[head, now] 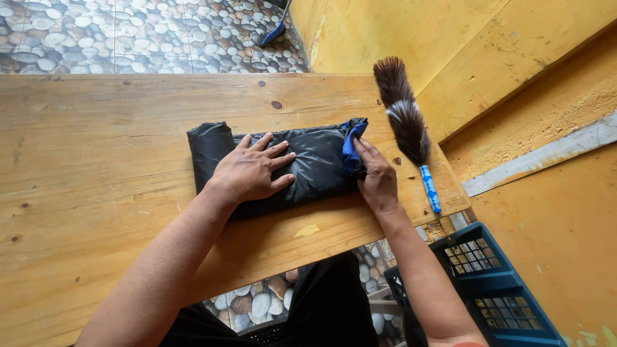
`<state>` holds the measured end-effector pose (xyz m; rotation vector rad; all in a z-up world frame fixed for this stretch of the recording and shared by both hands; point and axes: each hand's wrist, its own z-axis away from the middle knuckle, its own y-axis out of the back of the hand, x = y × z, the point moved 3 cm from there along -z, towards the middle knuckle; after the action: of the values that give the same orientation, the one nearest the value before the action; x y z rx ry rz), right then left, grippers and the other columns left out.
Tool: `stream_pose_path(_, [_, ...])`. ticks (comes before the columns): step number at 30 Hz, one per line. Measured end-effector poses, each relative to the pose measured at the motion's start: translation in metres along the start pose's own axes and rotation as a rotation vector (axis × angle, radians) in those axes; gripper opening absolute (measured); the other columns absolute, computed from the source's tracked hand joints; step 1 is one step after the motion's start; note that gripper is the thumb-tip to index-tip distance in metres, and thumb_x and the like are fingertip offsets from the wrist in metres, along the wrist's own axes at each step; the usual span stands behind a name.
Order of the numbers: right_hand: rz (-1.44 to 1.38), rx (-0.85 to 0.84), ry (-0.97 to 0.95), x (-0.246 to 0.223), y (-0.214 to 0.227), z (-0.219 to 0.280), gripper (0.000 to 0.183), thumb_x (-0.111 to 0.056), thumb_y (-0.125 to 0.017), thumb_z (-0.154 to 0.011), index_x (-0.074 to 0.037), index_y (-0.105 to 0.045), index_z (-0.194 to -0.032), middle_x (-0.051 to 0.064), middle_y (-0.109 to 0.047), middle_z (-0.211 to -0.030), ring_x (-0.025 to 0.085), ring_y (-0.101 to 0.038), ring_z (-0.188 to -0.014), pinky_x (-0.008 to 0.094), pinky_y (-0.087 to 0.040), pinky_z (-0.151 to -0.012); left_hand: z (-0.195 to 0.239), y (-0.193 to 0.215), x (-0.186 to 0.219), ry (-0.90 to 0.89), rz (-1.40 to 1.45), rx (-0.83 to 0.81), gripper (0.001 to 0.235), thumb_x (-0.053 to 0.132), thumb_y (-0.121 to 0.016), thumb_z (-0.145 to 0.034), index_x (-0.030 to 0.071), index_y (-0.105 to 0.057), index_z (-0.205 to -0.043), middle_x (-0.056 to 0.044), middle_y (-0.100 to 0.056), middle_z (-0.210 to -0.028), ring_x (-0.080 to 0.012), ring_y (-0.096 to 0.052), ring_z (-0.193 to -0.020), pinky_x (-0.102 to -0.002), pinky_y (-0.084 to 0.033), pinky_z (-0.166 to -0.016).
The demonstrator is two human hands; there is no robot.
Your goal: The person ties a black package with a blue string on a wooden table, then uses a broom to sweep the package. They place the package in a blue crate and proceed to wrap a larger item in a black plastic bag, folding the edges and smoothing the surface with the broom.
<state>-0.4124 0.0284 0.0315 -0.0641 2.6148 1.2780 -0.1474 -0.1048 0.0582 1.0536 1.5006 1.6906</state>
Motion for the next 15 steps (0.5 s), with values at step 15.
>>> stream_pose_path(15, [-0.064,-0.427,-0.041,-0.034,0.007,-0.026,0.049,-0.041,-0.035,-0.113,0.0,-0.06,-0.124,0.02,-0.026,-0.168,0.043,-0.018,-0.155,0.056,-0.017,-0.125,0.0,0.0,-0.001,0.007,-0.004,-0.013,0.064,0.065,-0.033,-0.098,0.036,-0.048,-0.153,0.003,-0.042,-0.163,-0.0319,-0.029,-0.155,-0.059,-0.023,-0.123])
